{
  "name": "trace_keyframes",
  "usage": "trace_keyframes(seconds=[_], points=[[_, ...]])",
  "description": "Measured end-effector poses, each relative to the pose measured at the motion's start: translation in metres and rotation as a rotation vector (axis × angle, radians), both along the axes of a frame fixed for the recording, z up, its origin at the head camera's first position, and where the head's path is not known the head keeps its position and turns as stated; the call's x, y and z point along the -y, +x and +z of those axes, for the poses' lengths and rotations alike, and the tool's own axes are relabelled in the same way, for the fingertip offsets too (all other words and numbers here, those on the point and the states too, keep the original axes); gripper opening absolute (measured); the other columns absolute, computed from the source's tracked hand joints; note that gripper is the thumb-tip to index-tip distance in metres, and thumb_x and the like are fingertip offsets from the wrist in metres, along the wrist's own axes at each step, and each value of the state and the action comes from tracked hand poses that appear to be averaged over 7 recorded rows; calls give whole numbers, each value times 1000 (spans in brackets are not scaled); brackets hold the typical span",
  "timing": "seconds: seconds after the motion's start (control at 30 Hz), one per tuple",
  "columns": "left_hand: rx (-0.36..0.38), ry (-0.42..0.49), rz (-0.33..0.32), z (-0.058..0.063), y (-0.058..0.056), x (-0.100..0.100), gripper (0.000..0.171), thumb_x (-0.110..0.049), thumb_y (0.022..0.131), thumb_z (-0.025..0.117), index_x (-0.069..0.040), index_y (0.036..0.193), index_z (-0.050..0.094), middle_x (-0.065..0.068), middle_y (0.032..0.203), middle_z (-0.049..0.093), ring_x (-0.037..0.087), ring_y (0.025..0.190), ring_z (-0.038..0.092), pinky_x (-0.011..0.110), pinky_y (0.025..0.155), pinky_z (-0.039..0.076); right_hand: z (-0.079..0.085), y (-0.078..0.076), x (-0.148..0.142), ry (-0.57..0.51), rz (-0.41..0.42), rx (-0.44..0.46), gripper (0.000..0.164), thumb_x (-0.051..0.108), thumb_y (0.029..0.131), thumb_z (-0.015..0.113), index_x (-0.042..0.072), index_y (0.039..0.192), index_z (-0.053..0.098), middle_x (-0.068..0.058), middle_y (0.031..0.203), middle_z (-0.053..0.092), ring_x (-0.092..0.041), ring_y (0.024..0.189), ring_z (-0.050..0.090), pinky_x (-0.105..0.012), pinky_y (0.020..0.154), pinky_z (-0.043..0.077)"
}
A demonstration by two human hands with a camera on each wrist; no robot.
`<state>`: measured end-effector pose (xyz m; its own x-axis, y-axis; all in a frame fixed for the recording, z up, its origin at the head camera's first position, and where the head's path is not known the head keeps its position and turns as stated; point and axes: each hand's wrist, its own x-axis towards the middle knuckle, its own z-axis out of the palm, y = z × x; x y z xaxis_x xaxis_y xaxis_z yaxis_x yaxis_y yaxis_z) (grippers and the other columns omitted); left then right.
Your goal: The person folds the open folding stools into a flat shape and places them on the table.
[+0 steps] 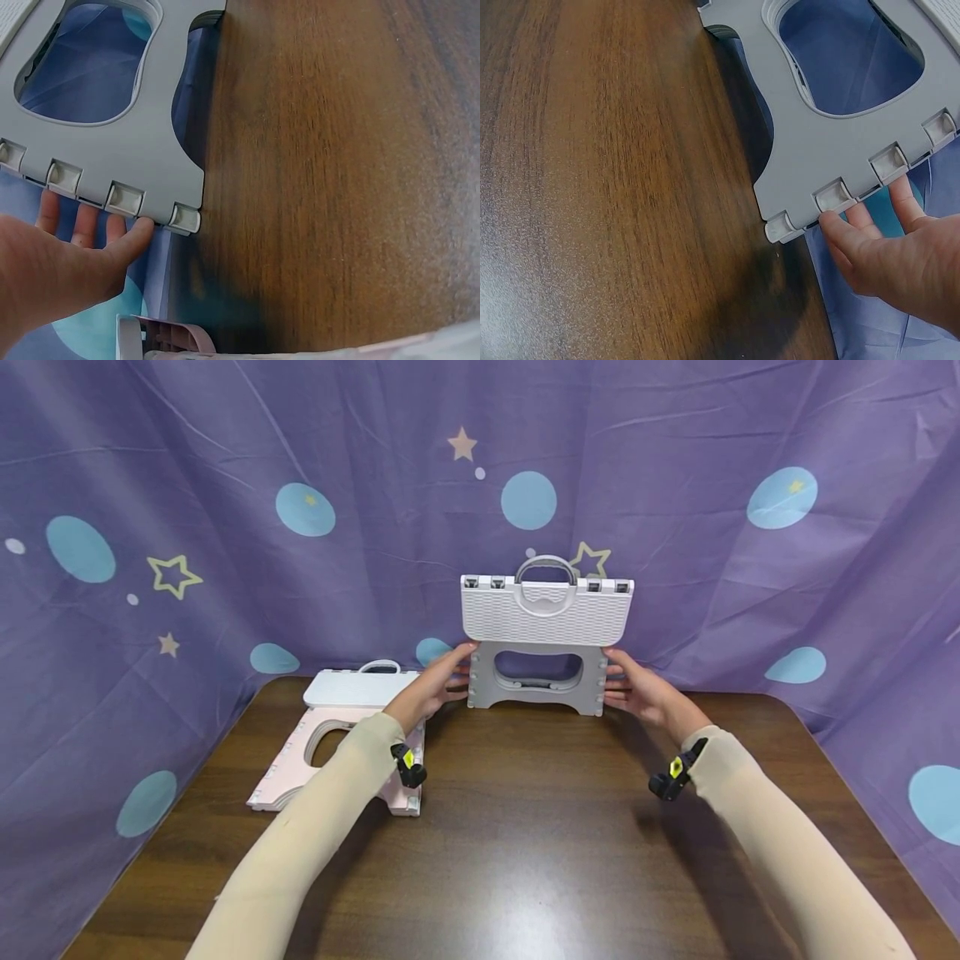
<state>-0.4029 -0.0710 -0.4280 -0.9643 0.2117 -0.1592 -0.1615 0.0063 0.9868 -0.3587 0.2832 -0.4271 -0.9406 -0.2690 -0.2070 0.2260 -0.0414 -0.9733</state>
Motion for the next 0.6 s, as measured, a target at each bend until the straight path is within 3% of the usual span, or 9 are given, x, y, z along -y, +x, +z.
trace_keyframes(seconds=[0.6], points=[[20,-3,-6,2,3,1,60,-52,92,66,-13,135,55,9,127,58,32,130,53,52,112,44,0,3,-1,-2,18,-7,57,55,103,44,6,131,36,-9,120,48,-14,106,58,-26,102,51]])
